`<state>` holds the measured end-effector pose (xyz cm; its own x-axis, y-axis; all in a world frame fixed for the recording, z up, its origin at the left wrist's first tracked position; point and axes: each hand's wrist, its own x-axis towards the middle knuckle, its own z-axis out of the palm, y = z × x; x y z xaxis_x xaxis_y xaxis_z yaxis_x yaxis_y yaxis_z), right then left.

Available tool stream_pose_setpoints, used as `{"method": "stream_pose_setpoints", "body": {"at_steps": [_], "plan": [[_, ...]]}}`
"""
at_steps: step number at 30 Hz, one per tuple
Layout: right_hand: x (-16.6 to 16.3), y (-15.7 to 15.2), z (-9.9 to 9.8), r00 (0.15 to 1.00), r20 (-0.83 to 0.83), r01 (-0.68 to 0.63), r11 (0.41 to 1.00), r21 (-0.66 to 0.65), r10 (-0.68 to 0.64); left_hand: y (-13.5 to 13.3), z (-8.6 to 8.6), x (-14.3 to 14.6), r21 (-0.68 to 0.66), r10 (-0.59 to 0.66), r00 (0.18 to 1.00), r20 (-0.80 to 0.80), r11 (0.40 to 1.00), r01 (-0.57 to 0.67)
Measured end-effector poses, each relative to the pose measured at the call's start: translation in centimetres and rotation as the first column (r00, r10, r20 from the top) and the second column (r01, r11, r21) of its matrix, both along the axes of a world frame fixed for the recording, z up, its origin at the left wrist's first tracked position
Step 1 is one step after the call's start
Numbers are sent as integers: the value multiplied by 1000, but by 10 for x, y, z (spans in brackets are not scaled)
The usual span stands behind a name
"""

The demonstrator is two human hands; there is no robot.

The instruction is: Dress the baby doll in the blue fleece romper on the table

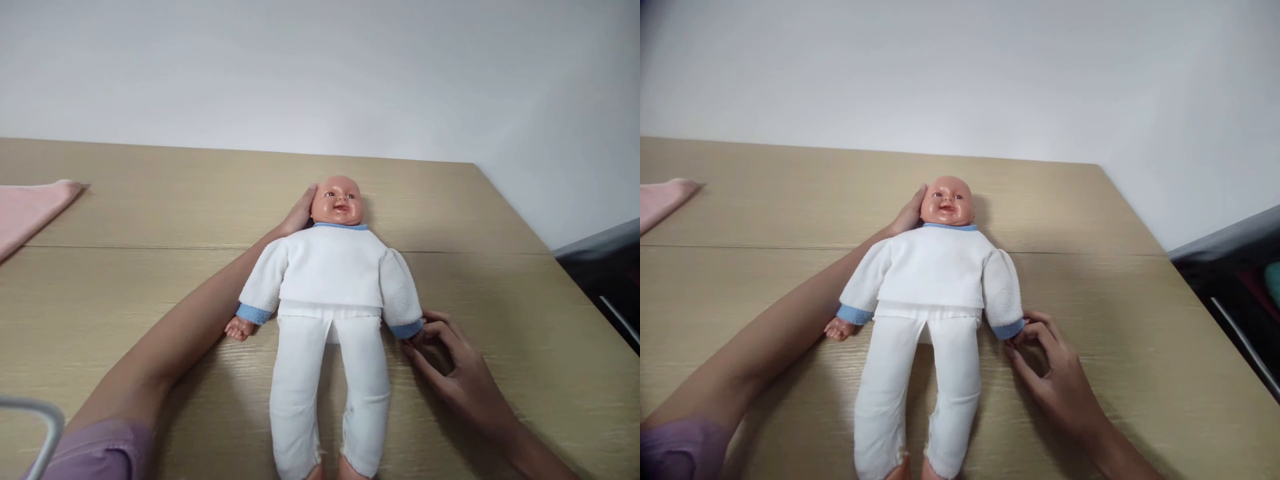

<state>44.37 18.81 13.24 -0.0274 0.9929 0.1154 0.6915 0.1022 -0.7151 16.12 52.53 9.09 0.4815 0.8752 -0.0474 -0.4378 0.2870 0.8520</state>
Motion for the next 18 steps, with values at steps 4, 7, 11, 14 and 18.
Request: {"method": "stream_pose_setpoints", "body": {"at_steps": [4,7,11,14,18], "plan": [[0,0,-1,1000,0,-7,1000,-13,7,3,-4,-2,4,105,993,-48,994,-105],[1,-1,-1,1000,-1,-10,1000,-17,10,2,-4,-1,27,160,986,-51,987,-159],[1,-1,-1,1000,5,-10,1000,-13,10,4,-6,0,16,192,980,-56,981,-191],[1,-1,-1,1000,15,-9,1000,-11,9,7,-10,-1,11,209,976,-53,978,-209],[2,-1,-1,1000,13,-10,1000,4,10,7,-10,-1,-6,203,978,-47,979,-203]]}}
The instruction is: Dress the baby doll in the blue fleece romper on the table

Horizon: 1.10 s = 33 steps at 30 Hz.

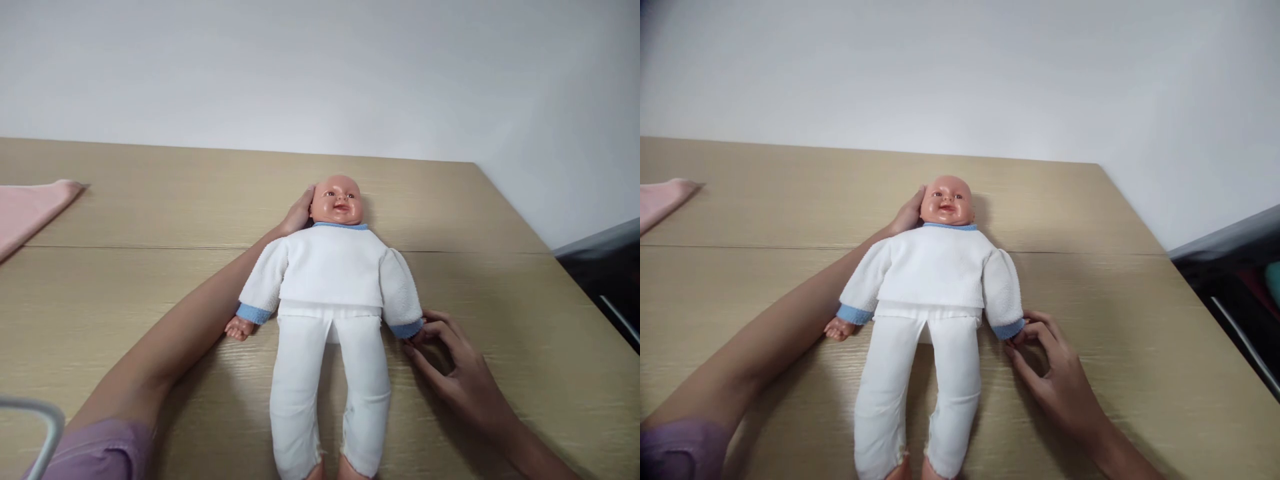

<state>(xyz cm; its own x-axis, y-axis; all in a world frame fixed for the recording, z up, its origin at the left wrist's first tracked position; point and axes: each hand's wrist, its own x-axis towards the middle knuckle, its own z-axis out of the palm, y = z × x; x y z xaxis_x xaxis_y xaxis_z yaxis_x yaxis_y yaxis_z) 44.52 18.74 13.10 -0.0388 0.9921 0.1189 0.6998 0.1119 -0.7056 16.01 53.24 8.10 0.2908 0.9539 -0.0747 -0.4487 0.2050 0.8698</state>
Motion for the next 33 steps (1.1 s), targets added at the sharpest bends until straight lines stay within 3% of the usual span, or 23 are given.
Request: {"method": "stream_pose_setpoints", "body": {"at_steps": [8,14,21,27,33], "plan": [[-1,1,1,1000,1,2,1000,19,-2,-27,28,1,-16,-253,964,78,967,255],[-1,1,0,1000,5,-2,1000,18,2,-33,35,2,44,-234,969,82,972,231],[1,-1,-1,1000,-2,-6,1000,24,6,-21,22,1,-12,-233,970,71,972,234],[2,-1,-3,1000,1,-9,1000,14,9,-9,13,2,-24,-108,991,77,994,110],[0,1,-1,1000,10,-1,1000,21,1,-27,30,-1,17,-248,967,63,969,247]]}}
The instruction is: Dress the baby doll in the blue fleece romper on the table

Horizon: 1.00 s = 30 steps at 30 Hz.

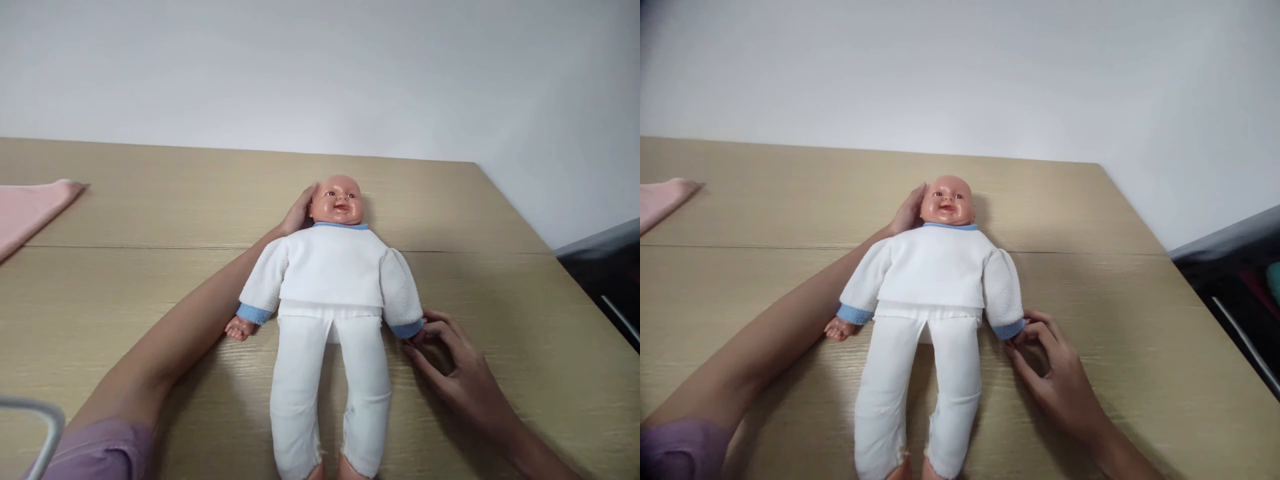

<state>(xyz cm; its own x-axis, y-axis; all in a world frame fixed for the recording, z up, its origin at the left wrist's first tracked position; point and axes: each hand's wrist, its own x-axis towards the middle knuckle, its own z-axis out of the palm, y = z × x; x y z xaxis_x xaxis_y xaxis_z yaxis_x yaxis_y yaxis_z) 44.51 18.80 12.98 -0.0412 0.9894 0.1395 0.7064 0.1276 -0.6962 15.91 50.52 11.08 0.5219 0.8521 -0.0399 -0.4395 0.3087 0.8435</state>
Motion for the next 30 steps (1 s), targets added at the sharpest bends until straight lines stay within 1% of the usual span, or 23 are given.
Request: {"method": "stream_pose_setpoints", "body": {"at_steps": [3,6,15,21,23,30], "plan": [[0,0,1,1000,-1,-4,1000,3,4,-7,6,1,9,1,1000,10,1000,-1],[0,0,1,1000,-2,-3,1000,7,3,-6,6,2,15,16,1000,25,1000,-16],[-1,0,1,1000,-5,11,1000,-12,-11,2,-3,2,-30,42,999,10,999,-42],[-1,0,1,1000,-20,5,1000,-9,-5,15,-16,4,-25,148,989,14,989,-148],[-1,0,1,1000,-26,2,1000,-15,-2,18,-19,5,-34,162,987,11,986,-162],[-1,0,2,1000,-8,7,1000,-13,-7,17,-20,4,-64,166,986,-6,984,-166]]}}
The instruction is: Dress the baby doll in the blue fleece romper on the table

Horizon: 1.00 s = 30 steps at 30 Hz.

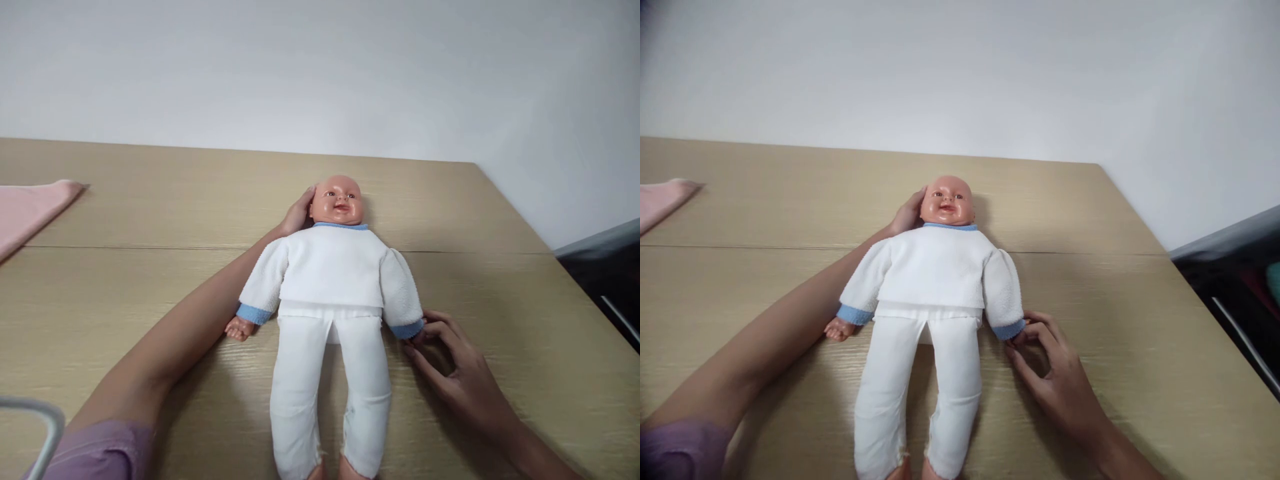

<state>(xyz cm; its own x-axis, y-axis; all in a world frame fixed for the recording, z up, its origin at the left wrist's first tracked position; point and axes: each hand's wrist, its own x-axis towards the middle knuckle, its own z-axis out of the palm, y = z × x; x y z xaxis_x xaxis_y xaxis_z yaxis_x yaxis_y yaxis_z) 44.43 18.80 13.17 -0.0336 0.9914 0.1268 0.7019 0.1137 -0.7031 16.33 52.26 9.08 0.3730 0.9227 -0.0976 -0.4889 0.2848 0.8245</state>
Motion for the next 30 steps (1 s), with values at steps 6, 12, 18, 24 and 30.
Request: {"method": "stream_pose_setpoints", "body": {"at_steps": [6,12,18,24,30], "plan": [[1,0,-1,1000,-6,-5,1000,3,5,-1,4,0,61,86,996,-28,995,-84],[1,2,-1,999,-41,-12,1000,9,12,4,10,-2,208,166,984,-72,967,-148],[1,7,-2,997,-73,-33,999,39,36,-8,17,-32,188,281,920,-272,954,-235],[3,12,-7,994,-83,-66,991,113,76,-74,28,-78,286,423,804,-418,901,-326],[5,17,-25,979,-192,-34,988,151,63,-131,50,-95,353,497,659,-564,867,-352]]}}
